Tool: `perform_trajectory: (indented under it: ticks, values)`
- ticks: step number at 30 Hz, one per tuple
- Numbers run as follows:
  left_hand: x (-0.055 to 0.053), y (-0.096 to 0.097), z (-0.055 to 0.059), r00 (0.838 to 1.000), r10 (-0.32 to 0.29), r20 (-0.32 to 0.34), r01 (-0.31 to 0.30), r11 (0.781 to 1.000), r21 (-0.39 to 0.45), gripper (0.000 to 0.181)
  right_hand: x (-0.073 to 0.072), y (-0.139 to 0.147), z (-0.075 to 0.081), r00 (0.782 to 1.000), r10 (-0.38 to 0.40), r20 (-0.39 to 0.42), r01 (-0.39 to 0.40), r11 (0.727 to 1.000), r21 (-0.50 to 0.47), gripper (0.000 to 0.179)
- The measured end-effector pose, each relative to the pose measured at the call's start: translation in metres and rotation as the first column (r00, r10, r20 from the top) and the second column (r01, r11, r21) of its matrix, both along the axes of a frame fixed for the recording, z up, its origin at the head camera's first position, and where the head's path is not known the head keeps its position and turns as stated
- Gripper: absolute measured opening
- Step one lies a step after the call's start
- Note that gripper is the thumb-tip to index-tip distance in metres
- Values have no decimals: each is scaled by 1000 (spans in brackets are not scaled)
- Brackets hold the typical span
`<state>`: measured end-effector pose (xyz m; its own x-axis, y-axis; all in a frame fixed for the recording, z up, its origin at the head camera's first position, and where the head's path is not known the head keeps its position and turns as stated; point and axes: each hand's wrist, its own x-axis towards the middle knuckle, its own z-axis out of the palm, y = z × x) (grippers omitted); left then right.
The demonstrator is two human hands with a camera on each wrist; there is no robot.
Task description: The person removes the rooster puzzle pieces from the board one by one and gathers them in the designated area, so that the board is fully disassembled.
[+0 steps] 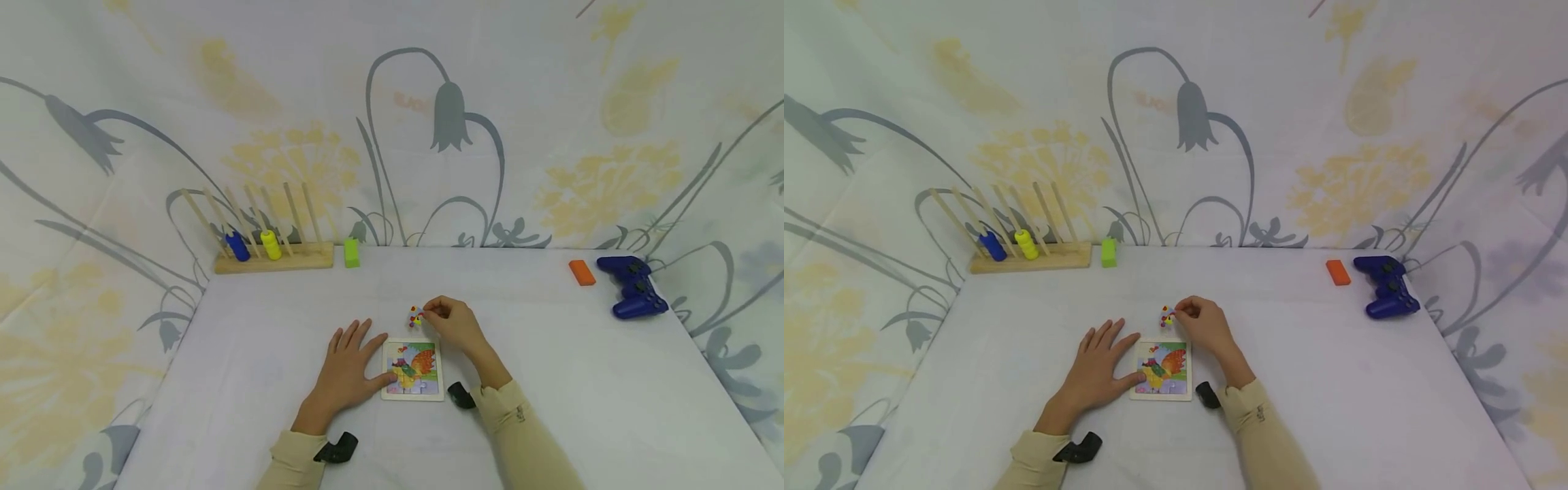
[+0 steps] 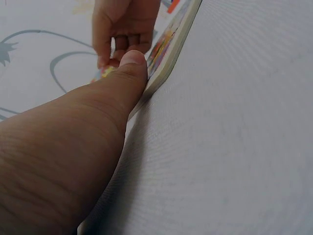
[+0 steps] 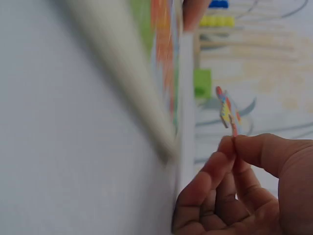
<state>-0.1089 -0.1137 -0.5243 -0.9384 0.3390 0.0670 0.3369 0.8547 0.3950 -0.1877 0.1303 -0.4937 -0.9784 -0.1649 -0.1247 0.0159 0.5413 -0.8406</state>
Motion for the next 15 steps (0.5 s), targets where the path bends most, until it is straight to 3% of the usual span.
perform_trajectory:
  ticks: [7,15]
  values:
    - [0,-2,0,1000,13,-4,-13,1000,-16,75,-46,6,5,997,-13,78,3,993,120,24]
    - [1,2,2,1000,7,1,-7,1000,8,74,-84,-10,2,1000,-18,11,15,973,229,24]
